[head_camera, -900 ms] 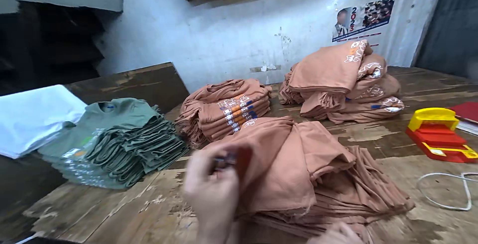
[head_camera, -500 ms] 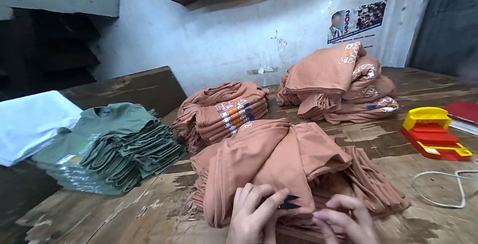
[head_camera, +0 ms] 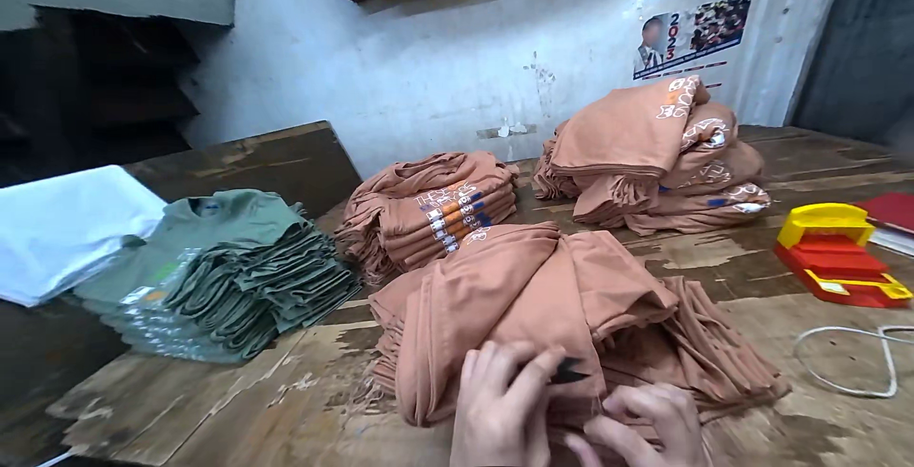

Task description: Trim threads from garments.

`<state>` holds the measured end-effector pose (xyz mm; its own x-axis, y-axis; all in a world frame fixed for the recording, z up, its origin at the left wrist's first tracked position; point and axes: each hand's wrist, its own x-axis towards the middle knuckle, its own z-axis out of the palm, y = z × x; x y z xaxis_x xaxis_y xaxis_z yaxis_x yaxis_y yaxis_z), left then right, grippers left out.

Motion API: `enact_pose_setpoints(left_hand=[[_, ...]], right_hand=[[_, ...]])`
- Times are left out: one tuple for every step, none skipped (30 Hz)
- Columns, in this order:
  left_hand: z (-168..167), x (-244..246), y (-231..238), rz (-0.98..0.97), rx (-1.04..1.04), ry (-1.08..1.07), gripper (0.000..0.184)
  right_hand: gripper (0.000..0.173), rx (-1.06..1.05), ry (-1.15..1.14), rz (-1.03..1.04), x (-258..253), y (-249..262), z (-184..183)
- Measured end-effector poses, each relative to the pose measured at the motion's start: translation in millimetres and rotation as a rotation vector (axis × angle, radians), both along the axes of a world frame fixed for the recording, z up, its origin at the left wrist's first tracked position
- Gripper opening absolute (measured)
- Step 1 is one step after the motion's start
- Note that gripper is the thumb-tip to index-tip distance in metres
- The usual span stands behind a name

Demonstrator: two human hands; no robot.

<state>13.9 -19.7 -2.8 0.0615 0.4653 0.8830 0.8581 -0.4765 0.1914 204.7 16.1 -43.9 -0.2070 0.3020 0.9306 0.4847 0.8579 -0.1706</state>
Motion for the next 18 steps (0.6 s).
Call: enact_pose_setpoints(left_hand=[[0,-4,1,0.0,-0.007,-0.021,0.022],[-2,-7,2,-0.002,-0.009,-0.029,0.022],[-3,-11,3,-0.006,-0.005,-0.03,0.021],[-4,-14,2,-0.014,-0.005,-0.026,0.02],[-5,-17,0,-0.027,-0.012,-0.02,0.019],[-5,-19,-2,-0.047,-0.023,-0.016,0.018],[-4,-22,-4,-0.07,-0.038,-0.011,0.018],[-4,-23,-5,-0.09,-0.049,-0.002,0.019],[-5,-22,-5,-0.108,-0.051,0.009,0.019],[-7,-20,-3,-0.123,-0.042,0.017,0.02],[-9,-17,0,-0.133,-0.029,0.02,0.02],[-10,-14,3,-0.132,-0.015,0.025,0.021],[-12,-12,5,-0.122,-0.002,0.038,0.021],[-13,-11,7,-0.106,0.012,0.057,0.021],[-14,-10,8,-0.088,0.025,0.074,0.021],[-15,-10,7,-0.067,0.039,0.083,0.021],[-15,-11,6,-0.044,0.05,0.083,0.022],[-15,-11,4,-0.021,0.055,0.075,0.021]], right_hand=[[0.016,0.065,-0.033,-0.095,-5,2,0],[0.018,0.115,-0.05,-0.154,-9,4,0],[0.021,0.139,-0.048,-0.177,-12,7,1],[0.019,0.128,-0.025,-0.156,-12,8,1],[0.016,0.084,0.018,-0.097,-10,8,0],[0.012,0.01,0.086,-0.015,-7,6,1],[0.009,-0.069,0.157,0.063,-5,4,2],[0.008,-0.137,0.225,0.133,-3,3,1],[0.008,-0.191,0.287,0.197,-1,2,0],[0.008,-0.229,0.325,0.254,0,0,-2],[0.009,-0.251,0.335,0.298,1,-2,-2],[0.008,-0.259,0.323,0.326,1,-3,-1],[0.007,-0.261,0.297,0.345,1,-6,-1],[0.007,-0.258,0.266,0.355,2,-8,-2],[0.006,-0.253,0.239,0.36,5,-10,-4],[0.006,-0.252,0.219,0.357,8,-10,-7],[0.006,-0.254,0.212,0.353,11,-11,-9],[0.006,-0.263,0.214,0.356,15,-11,-11]])
